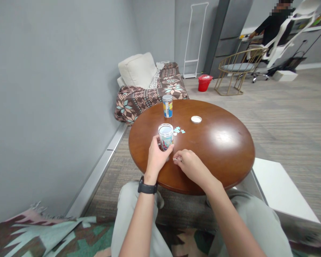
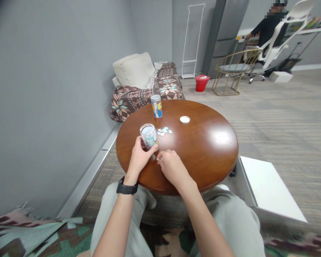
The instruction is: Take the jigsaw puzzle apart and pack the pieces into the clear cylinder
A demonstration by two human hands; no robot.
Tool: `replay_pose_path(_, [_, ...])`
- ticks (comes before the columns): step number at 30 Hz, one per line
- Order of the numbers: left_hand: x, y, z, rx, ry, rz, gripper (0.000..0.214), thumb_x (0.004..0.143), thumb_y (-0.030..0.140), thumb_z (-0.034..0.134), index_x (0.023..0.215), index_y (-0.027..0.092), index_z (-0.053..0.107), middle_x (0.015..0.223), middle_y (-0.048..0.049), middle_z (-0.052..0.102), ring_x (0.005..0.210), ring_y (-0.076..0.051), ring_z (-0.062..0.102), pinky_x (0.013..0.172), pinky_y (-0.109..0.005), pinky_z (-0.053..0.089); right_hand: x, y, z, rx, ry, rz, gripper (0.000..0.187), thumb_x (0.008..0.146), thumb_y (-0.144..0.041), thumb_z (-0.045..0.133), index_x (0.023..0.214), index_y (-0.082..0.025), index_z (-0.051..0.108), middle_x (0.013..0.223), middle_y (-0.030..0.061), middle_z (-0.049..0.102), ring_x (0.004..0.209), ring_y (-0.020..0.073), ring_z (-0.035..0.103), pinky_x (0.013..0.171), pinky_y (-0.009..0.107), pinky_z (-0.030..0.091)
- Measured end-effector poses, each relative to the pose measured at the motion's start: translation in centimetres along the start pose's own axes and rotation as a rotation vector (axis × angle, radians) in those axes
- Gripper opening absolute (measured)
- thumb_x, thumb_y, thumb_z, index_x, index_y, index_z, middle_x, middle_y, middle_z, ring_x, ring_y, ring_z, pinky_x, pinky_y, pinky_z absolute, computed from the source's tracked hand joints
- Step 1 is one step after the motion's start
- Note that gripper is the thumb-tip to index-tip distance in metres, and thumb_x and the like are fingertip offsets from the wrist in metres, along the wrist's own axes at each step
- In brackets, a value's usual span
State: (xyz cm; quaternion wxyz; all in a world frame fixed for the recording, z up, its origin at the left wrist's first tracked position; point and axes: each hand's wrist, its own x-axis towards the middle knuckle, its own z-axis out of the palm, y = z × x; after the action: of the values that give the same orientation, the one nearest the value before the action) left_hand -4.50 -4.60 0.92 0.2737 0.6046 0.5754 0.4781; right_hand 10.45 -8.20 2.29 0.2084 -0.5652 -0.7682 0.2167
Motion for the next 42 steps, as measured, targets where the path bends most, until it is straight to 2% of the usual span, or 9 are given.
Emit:
replay_pose_path(3, [0.0, 0.1, 0.0, 0.014, 0.001, 0.009, 0.045, 0.072, 0.030, 0.077, 0.109, 0.020, 0.053, 0.105, -0.0065, 0.068, 0.096, -0.021, 0.066, 0.089, -0.036, 0.052, 0.1, 0.0, -0.2, 0.028, 0.039, -0.023, 0.011, 0.084, -0.007, 0.063, 0.081, -0.016, 0.070, 0.086, 0.0065, 0.068, 0.084, 0.0189, 0.063, 0.082, 0.029, 0.046])
replay_pose_path(7, [0.0, 0.1, 0.0, 0.001, -0.007, 0.005, 0.045, 0.072, 0.030, 0.076, 0.109, 0.020, 0.052, 0.107, -0.0069, 0.068, 0.098, -0.021, 0.066, 0.089, -0.036, 0.052, -0.2, -0.3, -1.4, 0.125, 0.128, -0.082, 0.015, 0.081, -0.004, 0.064, 0.079, -0.017, 0.070, 0.082, 0.0036, 0.068, 0.075, 0.0155, 0.063, 0.074, 0.027, 0.047])
replay_pose_path(10, [0.0, 0.1, 0.0, -0.011, -0.012, 0.036, 0.043, 0.073, 0.028, 0.076, 0.108, 0.021, 0.053, 0.108, -0.0062, 0.068, 0.097, -0.021, 0.066, 0.089, -0.036, 0.052, -0.8, -1.1, -3.4, 0.217, 0.268, -0.168, 0.009, 0.083, -0.011, 0.066, 0.081, -0.018, 0.071, 0.077, 0.0017, 0.068, 0.069, 0.0142, 0.061, 0.068, 0.026, 0.047])
replay_pose_path(14, [0.0, 0.2, -0.2, 0.013, -0.035, 0.174, 0.044, 0.072, 0.026, 0.076, 0.111, 0.021, 0.056, 0.111, -0.0061, 0.066, 0.103, -0.022, 0.064, 0.093, -0.037, 0.051, -1.9, -2.4, -6.0, 0.300, 0.582, -0.208, 0.008, 0.087, -0.021, 0.064, 0.085, -0.020, 0.072, 0.084, 0.0034, 0.071, 0.072, 0.0154, 0.062, 0.066, 0.027, 0.049])
replay_pose_path(17, [-0.1, 0.5, -0.4, 0.060, -0.078, 0.299, 0.046, 0.072, 0.023, 0.075, 0.115, 0.023, 0.058, 0.115, -0.0059, 0.064, 0.108, -0.023, 0.061, 0.097, -0.038, 0.049, -2.1, -2.7, -6.4, 0.280, 0.675, -0.229, 0.012, 0.088, -0.021, 0.061, 0.085, -0.022, 0.073, 0.088, 0.0046, 0.072, 0.080, 0.0177, 0.065, 0.072, 0.029, 0.051])
replay_pose_path(23, [-0.3, 1.0, -0.6, 0.066, -0.163, 0.387, 0.049, 0.074, 0.023, 0.074, 0.121, 0.023, 0.058, 0.119, -0.0060, 0.063, 0.113, -0.022, 0.059, 0.100, -0.037, 0.048, -1.3, -1.6, -5.4, 0.237, 0.633, -0.220, 0.017, 0.087, -0.019, 0.059, 0.095, -0.022, 0.073, 0.098, 0.0063, 0.074, 0.089, 0.0212, 0.066, 0.082, 0.036, 0.053])
replay_pose_path(28, [-0.4, 1.2, -0.5, 0.080, -0.245, 0.376, 0.050, 0.073, 0.027, 0.076, 0.121, 0.024, 0.060, 0.122, -0.0066, 0.062, 0.118, -0.023, 0.058, 0.104, -0.038, 0.045, -1.2, -1.4, -5.6, 0.262, 0.560, -0.117, 0.023, 0.084, -0.020, 0.060, 0.105, -0.021, 0.071, 0.101, 0.0069, 0.074, 0.089, 0.0211, 0.067, 0.084, 0.035, 0.054])
replay_pose_path(36, [-0.5, 1.2, -0.4, 0.075, -0.249, 0.382, 0.052, 0.072, 0.029, 0.078, 0.121, 0.024, 0.061, 0.120, -0.0067, 0.063, 0.115, -0.023, 0.059, 0.102, -0.038, 0.047, -1.3, -0.7, -6.0, 0.407, 0.539, -0.110, 0.031, 0.081, -0.018, 0.060, 0.111, -0.019, 0.065, 0.106, 0.0078, 0.071, 0.087, 0.0192, 0.069, 0.081, 0.034, 0.057])
replay_pose_path(42, [-0.4, 1.0, -0.4, 0.061, -0.237, 0.353, 0.053, 0.071, 0.030, 0.079, 0.120, 0.023, 0.060, 0.120, -0.0069, 0.064, 0.113, -0.023, 0.061, 0.100, -0.036, 0.048, -1.6, -0.3, -6.6, 0.487, 0.494, -0.142, 0.028, 0.085, -0.018, 0.057, 0.112, -0.020, 0.064, 0.104, 0.0066, 0.072, 0.092, 0.0183, 0.070, 0.087, 0.034, 0.056])
